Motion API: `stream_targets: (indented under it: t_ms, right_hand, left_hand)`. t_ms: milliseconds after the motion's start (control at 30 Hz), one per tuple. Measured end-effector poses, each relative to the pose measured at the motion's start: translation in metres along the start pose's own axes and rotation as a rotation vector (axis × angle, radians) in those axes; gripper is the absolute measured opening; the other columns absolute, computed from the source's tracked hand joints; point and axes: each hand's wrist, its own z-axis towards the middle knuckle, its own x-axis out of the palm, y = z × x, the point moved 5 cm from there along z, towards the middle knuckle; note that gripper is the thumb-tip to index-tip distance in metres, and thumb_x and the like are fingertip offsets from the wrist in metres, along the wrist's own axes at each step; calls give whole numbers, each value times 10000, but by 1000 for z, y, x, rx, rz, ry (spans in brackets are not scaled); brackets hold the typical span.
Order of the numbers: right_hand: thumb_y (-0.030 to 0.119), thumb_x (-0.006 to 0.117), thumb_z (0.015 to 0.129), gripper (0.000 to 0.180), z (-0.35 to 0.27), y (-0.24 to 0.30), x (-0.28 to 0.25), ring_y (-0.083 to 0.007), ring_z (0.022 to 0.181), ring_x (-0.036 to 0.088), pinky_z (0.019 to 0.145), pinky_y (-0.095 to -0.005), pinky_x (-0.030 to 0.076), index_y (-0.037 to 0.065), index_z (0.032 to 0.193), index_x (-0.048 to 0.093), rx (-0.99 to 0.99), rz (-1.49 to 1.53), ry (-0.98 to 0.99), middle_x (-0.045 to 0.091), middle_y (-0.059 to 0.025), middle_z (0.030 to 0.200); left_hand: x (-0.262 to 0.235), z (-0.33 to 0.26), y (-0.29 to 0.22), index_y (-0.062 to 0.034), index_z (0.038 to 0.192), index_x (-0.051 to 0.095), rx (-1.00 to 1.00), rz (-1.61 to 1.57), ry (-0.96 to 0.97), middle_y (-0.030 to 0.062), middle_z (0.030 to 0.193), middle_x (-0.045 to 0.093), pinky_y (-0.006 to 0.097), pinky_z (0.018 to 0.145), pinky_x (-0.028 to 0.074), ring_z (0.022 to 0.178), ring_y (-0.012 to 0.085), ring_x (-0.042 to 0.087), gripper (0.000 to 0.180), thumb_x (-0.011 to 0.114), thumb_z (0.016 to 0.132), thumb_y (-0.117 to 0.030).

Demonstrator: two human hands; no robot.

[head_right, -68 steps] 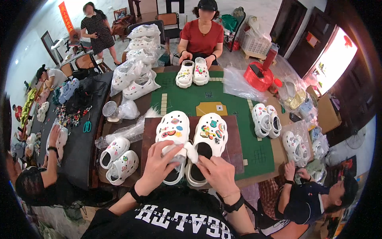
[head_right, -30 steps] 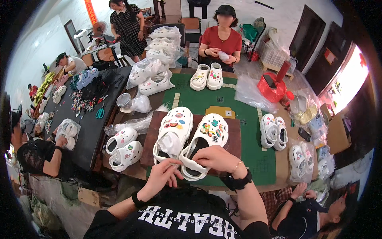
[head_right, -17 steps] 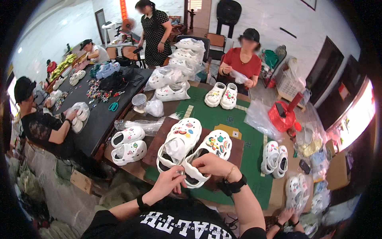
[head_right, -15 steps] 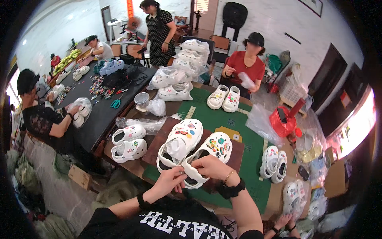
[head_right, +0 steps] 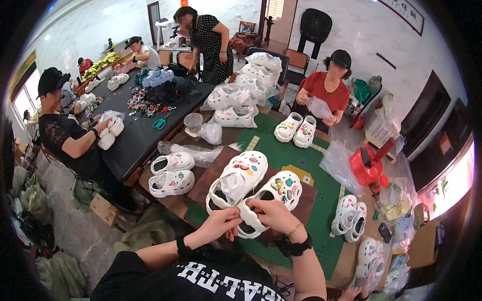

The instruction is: Inspect and apply charms to foam clogs at a manufacturing station.

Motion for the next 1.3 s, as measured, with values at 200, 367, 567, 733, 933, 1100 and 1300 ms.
stream_targets:
  t_ms: [200,367,567,733,933,1100,1300]
  right_hand:
    - [64,575,806,372,3,6,1,-237,763,684,705,-334,531,121,1171,615,-24,-27,18,688,-131,858]
    - [133,639,828,210,-5,30,-15,-249,693,656,614,-330,498,111,1036,663,129,-261,-160,685,-77,806]
    - [137,664,836,103,-25,53,-42,-250,698,651,604,-342,497,121,936,681,-32,-511,-587,672,-65,844]
    - [171,668,851,152,8,86,9,-247,682,638,564,-339,508,145,1000,654,-249,-446,-426,595,-42,855]
    - [203,667,859,291,43,77,61,-251,710,653,582,-360,499,101,1122,599,-115,-744,-265,620,-65,902]
    - [207,567,914,165,49,59,45,-348,771,649,636,-436,504,73,1010,565,-26,-472,-290,650,-158,823]
    - [259,536,900,200,60,53,36,-344,781,653,691,-453,491,90,996,579,35,-266,-266,658,-150,793]
  left_hand:
    - [-1,-3,-5,-14,1010,565,0,33,3,48,678,641,227,447,459,525,110,624,141,543,983,-151]
    - [-19,-19,-15,-8,956,534,-11,156,23,60,687,650,245,486,510,564,116,642,100,552,944,-106]
    - [-93,-57,-4,-11,908,528,-81,206,-149,52,688,656,230,515,486,587,89,628,75,576,881,-62]
    - [-124,-64,5,-48,890,559,-31,388,-332,68,677,666,300,555,509,576,170,664,107,630,835,-107]
    - [-105,-53,-17,-78,897,593,322,805,-447,92,719,634,330,591,503,648,247,655,134,672,789,-75]
    - [-95,-35,-23,-79,893,598,447,748,-440,86,805,627,352,607,500,702,260,643,124,667,791,-68]
    - [-92,-13,-20,-18,873,590,443,604,-476,88,784,571,310,599,463,651,199,579,66,633,831,9]
